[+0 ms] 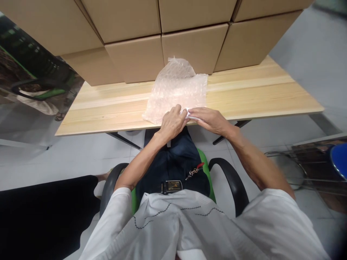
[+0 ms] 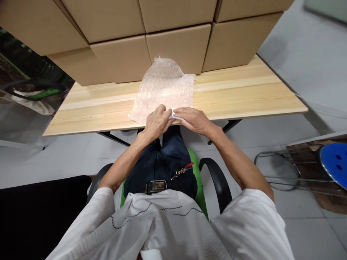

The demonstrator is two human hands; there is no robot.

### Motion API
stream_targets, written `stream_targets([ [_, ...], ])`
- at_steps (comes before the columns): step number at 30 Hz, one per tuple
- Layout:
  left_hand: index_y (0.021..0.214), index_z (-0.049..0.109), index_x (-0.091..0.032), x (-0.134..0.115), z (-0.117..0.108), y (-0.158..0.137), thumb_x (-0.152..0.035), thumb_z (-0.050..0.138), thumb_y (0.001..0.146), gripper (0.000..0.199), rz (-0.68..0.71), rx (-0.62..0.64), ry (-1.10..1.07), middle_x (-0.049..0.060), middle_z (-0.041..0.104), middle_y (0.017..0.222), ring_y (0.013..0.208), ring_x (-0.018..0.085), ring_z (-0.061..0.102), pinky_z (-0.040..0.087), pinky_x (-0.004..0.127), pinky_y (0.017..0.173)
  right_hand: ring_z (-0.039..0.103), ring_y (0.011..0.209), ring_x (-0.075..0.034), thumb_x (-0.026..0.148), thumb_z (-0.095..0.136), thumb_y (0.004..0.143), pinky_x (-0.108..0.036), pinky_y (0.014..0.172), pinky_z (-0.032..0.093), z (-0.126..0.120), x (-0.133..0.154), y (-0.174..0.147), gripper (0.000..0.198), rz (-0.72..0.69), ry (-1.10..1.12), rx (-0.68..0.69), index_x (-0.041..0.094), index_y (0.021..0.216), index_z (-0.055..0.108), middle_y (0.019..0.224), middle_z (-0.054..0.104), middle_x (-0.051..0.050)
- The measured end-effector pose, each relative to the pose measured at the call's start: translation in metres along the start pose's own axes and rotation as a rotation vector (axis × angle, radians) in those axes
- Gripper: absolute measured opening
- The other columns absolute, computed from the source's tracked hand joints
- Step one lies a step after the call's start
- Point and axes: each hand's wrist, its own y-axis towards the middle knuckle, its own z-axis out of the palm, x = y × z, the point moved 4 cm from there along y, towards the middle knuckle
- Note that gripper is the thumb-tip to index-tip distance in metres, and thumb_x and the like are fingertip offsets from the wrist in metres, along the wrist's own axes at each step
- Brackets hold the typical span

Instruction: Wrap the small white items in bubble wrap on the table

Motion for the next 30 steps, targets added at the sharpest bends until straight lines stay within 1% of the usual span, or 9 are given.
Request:
stream_targets([
  [3,0.155,0.076,-0.020,0.004,-0.002,0.006,-0.030,0.059,0.132,0.030,0.084,-0.008,-0.043,0.024,0.077,0.174,0.152,0.041,0.078,0.067,0.053,0.120,0.081,0.170,-0.034,0.024,0.060,0.128,-0.064,0.142,0.071,0.006,-0.003,-0.002,0.049,0.035,0.036,-0.035,0.032,0.168,0.087,0.180,0.084,-0.009],
  [7,0.147,0.078,-0.019,0.019,-0.003,0.016,-0.016,0.059,0.120,0.033,0.107,0.018,-0.138,0.022,0.086,0.150,0.132,0.040,0.086,0.068,0.052,0.112,0.083,0.168,-0.036,0.025,0.063,0.126,-0.068,0.142,0.070,0.008,-0.005,-0.007,0.046,0.051,0.071,-0.068,0.033,0.163,0.089,0.177,0.086,-0.009],
  [11,0.139,0.080,-0.021,0.036,0.002,0.026,-0.011,0.060,0.108,0.038,0.195,-0.043,-0.345,0.018,0.088,0.146,0.127,0.035,0.086,0.068,0.048,0.111,0.079,0.171,-0.038,0.042,0.065,0.129,-0.066,0.145,0.068,0.010,-0.001,0.002,0.038,0.080,0.127,-0.097,0.031,0.152,0.093,0.182,0.082,-0.010],
  [14,0.140,0.081,-0.022,0.049,0.008,0.031,-0.011,0.063,0.101,0.044,0.307,-0.076,-0.534,0.014,0.088,0.146,0.134,0.032,0.085,0.068,0.046,0.119,0.085,0.161,-0.039,0.053,0.066,0.128,-0.065,0.140,0.069,0.009,-0.001,0.012,0.038,0.099,0.205,-0.118,0.031,0.139,0.095,0.170,0.090,-0.011],
  [18,0.144,0.085,-0.022,0.061,0.012,0.034,-0.024,0.069,0.108,0.039,0.341,-0.065,-0.705,0.014,0.089,0.148,0.140,0.033,0.086,0.068,0.049,0.126,0.092,0.141,-0.040,0.064,0.072,0.123,-0.063,0.128,0.073,0.003,-0.002,0.016,0.040,0.140,0.286,-0.176,0.031,0.119,0.094,0.149,0.097,-0.013],
  [21,0.136,0.089,-0.022,0.063,0.012,0.033,-0.036,0.073,0.114,0.030,0.315,-0.061,-0.793,0.015,0.092,0.147,0.135,0.033,0.089,0.070,0.051,0.124,0.093,0.127,-0.039,0.070,0.078,0.117,-0.060,0.119,0.074,0.000,-0.003,0.015,0.042,0.217,0.332,-0.200,0.031,0.106,0.091,0.139,0.099,-0.012],
  [24,0.127,0.093,-0.023,0.064,0.011,0.032,-0.038,0.074,0.115,0.027,0.283,-0.064,-0.863,0.014,0.095,0.146,0.135,0.032,0.090,0.071,0.052,0.124,0.091,0.114,-0.037,0.070,0.081,0.113,-0.055,0.107,0.074,0.000,-0.005,0.016,0.043,0.277,0.348,-0.206,0.030,0.101,0.090,0.128,0.099,-0.012],
  [27,0.121,0.096,-0.023,0.066,0.012,0.032,-0.039,0.074,0.115,0.029,0.248,-0.051,-0.906,0.013,0.097,0.141,0.129,0.031,0.092,0.072,0.049,0.119,0.090,0.112,-0.036,0.067,0.082,0.110,-0.055,0.106,0.074,-0.001,-0.012,0.015,0.040,0.329,0.336,-0.217,0.029,0.104,0.090,0.125,0.099,-0.011],
  [30,0.121,0.098,-0.021,0.068,0.014,0.036,-0.037,0.074,0.112,0.030,0.215,-0.024,-0.918,0.012,0.098,0.134,0.123,0.029,0.092,0.071,0.045,0.113,0.090,0.126,-0.040,0.060,0.078,0.112,-0.062,0.117,0.073,-0.006,-0.011,0.008,0.033,0.323,0.259,-0.280,0.029,0.112,0.088,0.135,0.097,-0.013],
])
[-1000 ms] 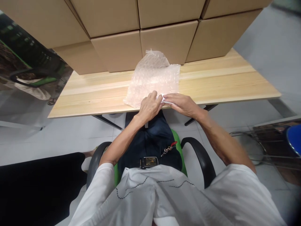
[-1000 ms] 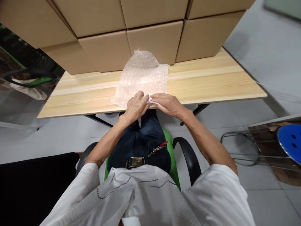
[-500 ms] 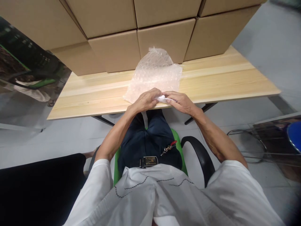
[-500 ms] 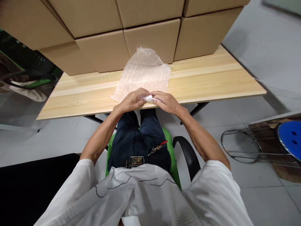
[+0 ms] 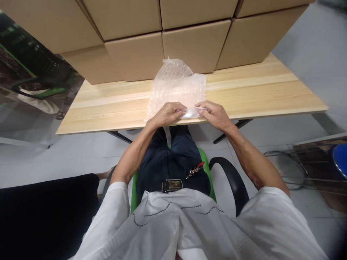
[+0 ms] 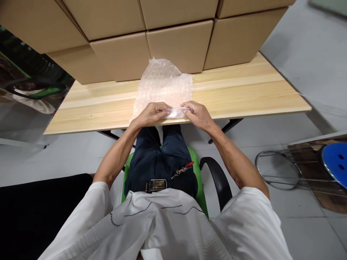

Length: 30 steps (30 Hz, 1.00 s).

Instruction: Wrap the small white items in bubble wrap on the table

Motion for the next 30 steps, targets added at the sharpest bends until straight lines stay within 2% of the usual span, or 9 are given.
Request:
stream_targets([
  [4,0.120,0.098,-0.019,0.001,-0.003,0.005,-0.033,0.078,0.108,0.027,-0.060,-0.002,-0.019,0.014,0.098,0.131,0.121,0.028,0.091,0.070,0.043,0.111,0.081,0.155,-0.050,0.052,0.070,0.120,-0.081,0.139,0.061,-0.005,0.019,-0.022,0.034,-0.124,-0.184,-0.181,0.030,0.139,0.088,0.161,0.089,-0.019],
  [6,0.115,0.098,-0.019,-0.001,-0.005,0.007,-0.030,0.079,0.105,0.024,-0.092,-0.003,-0.010,0.012,0.098,0.124,0.115,0.026,0.090,0.069,0.041,0.107,0.078,0.159,-0.052,0.047,0.068,0.122,-0.087,0.141,0.058,0.006,0.031,-0.030,0.035,-0.207,-0.272,-0.130,0.034,0.148,0.087,0.163,0.087,-0.017],
  [10,0.106,0.096,-0.019,-0.008,-0.011,0.015,-0.029,0.082,0.100,0.019,-0.139,0.026,-0.003,0.007,0.095,0.108,0.103,0.024,0.086,0.066,0.036,0.097,0.082,0.148,-0.047,0.033,0.062,0.125,-0.081,0.130,0.069,0.043,0.040,-0.027,0.035,-0.329,-0.364,0.098,0.035,0.148,0.088,0.156,0.090,-0.015],
  [14,0.098,0.092,-0.016,-0.004,-0.014,0.026,-0.025,0.078,0.094,0.017,-0.183,0.066,-0.024,0.005,0.090,0.095,0.087,0.019,0.078,0.061,0.032,0.085,0.081,0.145,-0.046,0.027,0.059,0.125,-0.073,0.122,0.072,0.058,0.031,-0.011,0.042,-0.320,-0.411,0.129,0.026,0.156,0.086,0.156,0.089,-0.022],
  [17,0.105,0.092,-0.015,-0.001,-0.017,0.030,-0.023,0.075,0.095,0.022,-0.198,0.086,-0.032,0.005,0.088,0.093,0.083,0.019,0.076,0.059,0.032,0.080,0.078,0.148,-0.048,0.026,0.058,0.124,-0.072,0.122,0.071,0.059,0.026,-0.006,0.045,-0.320,-0.428,0.138,0.022,0.161,0.084,0.160,0.087,-0.025],
  [21,0.136,0.091,-0.018,-0.018,-0.024,0.018,-0.023,0.068,0.108,0.036,-0.118,0.039,0.247,0.011,0.093,0.122,0.112,0.028,0.086,0.069,0.042,0.103,0.077,0.142,-0.047,0.031,0.055,0.125,-0.068,0.120,0.068,0.058,0.020,0.001,0.042,-0.326,-0.406,0.168,0.021,0.155,0.083,0.153,0.088,-0.025],
  [24,0.142,0.088,-0.022,-0.043,-0.019,-0.003,-0.023,0.057,0.122,0.037,-0.020,-0.067,0.610,0.019,0.090,0.146,0.141,0.037,0.082,0.065,0.058,0.126,0.078,0.136,-0.043,0.048,0.055,0.129,-0.062,0.121,0.067,0.054,0.012,0.013,0.042,-0.277,-0.337,0.189,0.026,0.150,0.084,0.145,0.090,-0.020],
  [27,0.144,0.084,-0.024,-0.053,0.003,-0.018,-0.024,0.048,0.129,0.039,0.077,-0.031,0.767,0.022,0.087,0.152,0.146,0.039,0.079,0.060,0.063,0.134,0.081,0.136,-0.042,0.066,0.050,0.131,-0.058,0.123,0.065,0.049,0.007,0.027,0.056,-0.218,-0.258,0.220,0.027,0.150,0.086,0.147,0.092,-0.019],
  [30,0.156,0.079,-0.021,-0.038,0.018,-0.019,-0.024,0.048,0.128,0.042,0.043,0.025,0.769,0.024,0.083,0.161,0.145,0.038,0.081,0.064,0.058,0.130,0.083,0.142,-0.042,0.070,0.043,0.132,-0.058,0.128,0.064,0.046,0.007,0.038,0.065,-0.195,-0.207,0.239,0.027,0.149,0.088,0.154,0.093,-0.018],
])
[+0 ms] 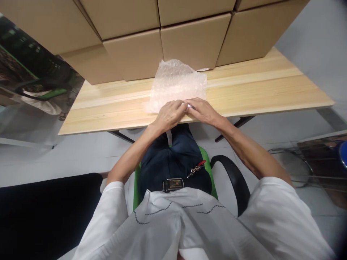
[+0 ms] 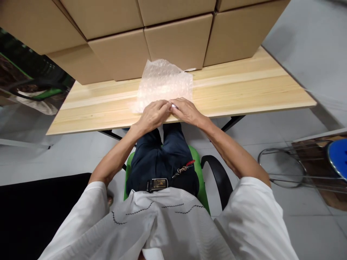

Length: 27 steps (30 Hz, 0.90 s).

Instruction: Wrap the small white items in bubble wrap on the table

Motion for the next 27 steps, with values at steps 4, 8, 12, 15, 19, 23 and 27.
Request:
stream_targets([
  [4,0.164,0.075,-0.018,0.021,0.017,0.011,-0.027,0.046,0.128,0.047,-0.057,0.010,-0.120,0.025,0.085,0.155,0.142,0.038,0.083,0.067,0.055,0.128,0.085,0.137,-0.039,0.076,0.033,0.133,-0.056,0.126,0.067,-0.001,-0.006,0.004,0.076,0.025,0.034,-0.003,0.027,0.147,0.089,0.146,0.094,-0.016],
  [8,0.166,0.079,-0.016,0.037,0.018,0.025,-0.032,0.049,0.127,0.051,-0.058,0.011,-0.230,0.023,0.087,0.158,0.147,0.037,0.083,0.065,0.055,0.134,0.084,0.137,-0.043,0.069,0.033,0.133,-0.062,0.125,0.069,-0.002,-0.013,-0.004,0.074,0.094,-0.071,-0.062,0.025,0.163,0.085,0.149,0.092,-0.021],
  [12,0.153,0.087,-0.015,0.045,0.014,0.040,-0.033,0.046,0.127,0.052,-0.044,0.067,-0.309,0.021,0.091,0.149,0.139,0.034,0.085,0.065,0.051,0.131,0.080,0.145,-0.047,0.054,0.043,0.132,-0.064,0.121,0.071,-0.007,-0.005,-0.018,0.066,0.088,-0.229,-0.076,0.022,0.182,0.072,0.163,0.084,-0.024],
  [15,0.139,0.091,-0.017,0.049,0.012,0.048,-0.032,0.047,0.125,0.049,-0.059,0.093,-0.336,0.018,0.094,0.138,0.129,0.033,0.086,0.067,0.049,0.125,0.078,0.148,-0.049,0.048,0.061,0.127,-0.065,0.120,0.071,-0.009,0.001,-0.022,0.058,0.027,-0.305,-0.020,0.022,0.177,0.071,0.168,0.082,-0.024],
  [19,0.152,0.086,-0.016,0.047,0.012,0.042,-0.029,0.046,0.125,0.050,-0.127,0.083,-0.272,0.020,0.090,0.148,0.136,0.034,0.085,0.066,0.050,0.127,0.079,0.136,-0.047,0.045,0.065,0.125,-0.061,0.112,0.070,-0.011,-0.005,-0.014,0.038,-0.026,-0.332,0.045,0.022,0.153,0.079,0.150,0.088,-0.024],
  [23,0.171,0.073,-0.018,0.036,0.009,0.022,-0.040,0.055,0.128,0.052,-0.144,0.025,-0.136,0.025,0.076,0.172,0.146,0.039,0.080,0.067,0.053,0.125,0.080,0.120,-0.041,0.054,0.059,0.129,-0.054,0.105,0.067,-0.015,-0.013,0.000,0.037,-0.041,-0.286,0.112,0.025,0.135,0.081,0.132,0.089,-0.020],
  [27,0.160,0.075,-0.019,0.031,0.012,0.015,-0.041,0.066,0.124,0.043,-0.107,0.064,-0.046,0.027,0.075,0.173,0.147,0.043,0.078,0.064,0.057,0.126,0.078,0.110,-0.038,0.064,0.053,0.131,-0.051,0.099,0.064,-0.021,-0.015,0.011,0.050,-0.014,-0.231,0.157,0.025,0.120,0.081,0.125,0.088,-0.020],
])
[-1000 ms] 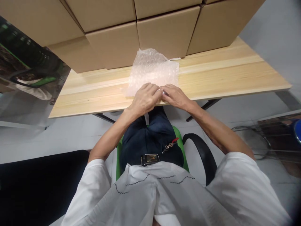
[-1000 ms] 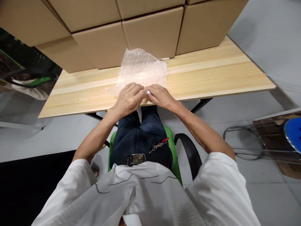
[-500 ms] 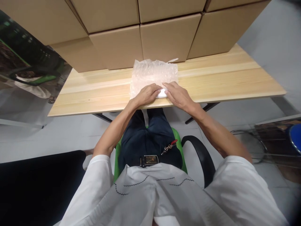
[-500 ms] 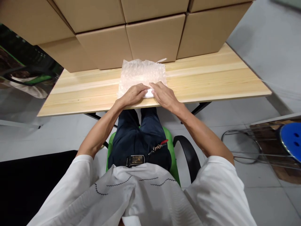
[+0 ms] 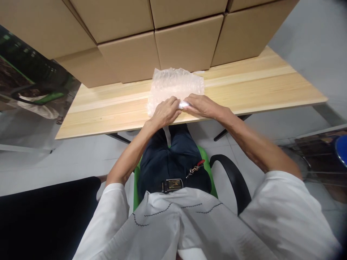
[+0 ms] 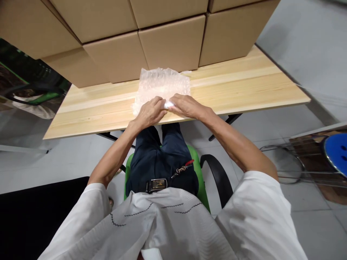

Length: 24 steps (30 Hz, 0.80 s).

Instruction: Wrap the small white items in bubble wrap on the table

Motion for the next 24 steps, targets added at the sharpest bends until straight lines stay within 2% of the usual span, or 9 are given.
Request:
stream_targets([
  [3,0.148,0.077,-0.020,0.007,0.002,0.008,-0.037,0.062,0.126,0.032,-0.022,-0.012,0.008,0.026,0.081,0.158,0.143,0.044,0.079,0.063,0.059,0.126,0.077,0.109,-0.037,0.072,0.052,0.129,-0.051,0.100,0.062,-0.004,-0.004,0.008,0.058,0.010,0.056,0.007,0.026,0.112,0.082,0.117,0.087,-0.018],
  [7,0.135,0.080,-0.021,0.022,-0.001,0.027,-0.043,0.064,0.125,0.029,0.000,-0.010,-0.065,0.021,0.086,0.141,0.132,0.039,0.081,0.064,0.053,0.120,0.076,0.103,-0.035,0.079,0.050,0.127,-0.049,0.101,0.060,-0.008,-0.020,0.018,0.065,0.023,0.142,-0.003,0.029,0.100,0.082,0.098,0.084,-0.010],
  [11,0.116,0.081,-0.021,0.033,-0.011,0.048,-0.045,0.066,0.120,0.029,0.019,0.075,-0.152,0.013,0.086,0.113,0.105,0.031,0.077,0.061,0.044,0.101,0.073,0.091,-0.033,0.075,0.043,0.129,-0.048,0.091,0.058,-0.009,-0.035,0.025,0.070,0.100,0.137,-0.006,0.029,0.087,0.075,0.088,0.081,-0.010],
  [13,0.102,0.076,-0.022,0.034,-0.018,0.057,-0.046,0.066,0.118,0.030,0.018,0.132,-0.220,0.008,0.079,0.096,0.088,0.026,0.068,0.054,0.040,0.088,0.076,0.094,-0.035,0.070,0.041,0.130,-0.049,0.092,0.058,-0.011,-0.037,0.026,0.065,0.159,0.107,-0.022,0.029,0.094,0.076,0.096,0.086,-0.012],
  [15,0.091,0.068,-0.024,0.033,-0.025,0.063,-0.045,0.066,0.116,0.032,0.001,0.190,-0.311,0.003,0.069,0.084,0.077,0.021,0.058,0.046,0.037,0.080,0.079,0.102,-0.037,0.065,0.041,0.129,-0.049,0.097,0.059,-0.012,-0.035,0.025,0.057,0.216,0.081,-0.051,0.028,0.111,0.081,0.111,0.091,-0.014],
  [17,0.084,0.063,-0.026,0.031,-0.029,0.068,-0.045,0.066,0.114,0.036,-0.030,0.254,-0.394,0.000,0.061,0.078,0.073,0.019,0.052,0.040,0.036,0.075,0.080,0.109,-0.040,0.062,0.043,0.128,-0.051,0.102,0.060,-0.012,-0.031,0.021,0.052,0.255,0.069,-0.056,0.027,0.130,0.081,0.122,0.092,-0.016],
  [19,0.080,0.062,-0.026,0.030,-0.033,0.073,-0.046,0.067,0.112,0.038,-0.067,0.302,-0.444,-0.001,0.057,0.075,0.072,0.018,0.049,0.037,0.036,0.073,0.080,0.117,-0.042,0.063,0.048,0.126,-0.052,0.106,0.060,-0.012,-0.027,0.017,0.049,0.258,0.057,-0.038,0.026,0.139,0.079,0.132,0.091,-0.018],
  [22,0.077,0.063,-0.025,0.031,-0.038,0.078,-0.046,0.068,0.111,0.040,-0.113,0.315,-0.432,0.000,0.058,0.075,0.073,0.019,0.051,0.037,0.037,0.074,0.078,0.124,-0.042,0.061,0.056,0.122,-0.052,0.109,0.060,-0.011,-0.020,0.015,0.045,0.239,0.050,-0.025,0.024,0.136,0.078,0.141,0.088,-0.022],
  [24,0.079,0.067,-0.024,0.032,-0.042,0.076,-0.045,0.064,0.115,0.041,-0.132,0.335,-0.370,0.003,0.065,0.078,0.077,0.021,0.058,0.042,0.038,0.077,0.076,0.117,-0.040,0.059,0.055,0.122,-0.050,0.105,0.058,-0.011,-0.015,0.017,0.042,0.266,0.085,-0.010,0.024,0.126,0.077,0.132,0.088,-0.021],
])
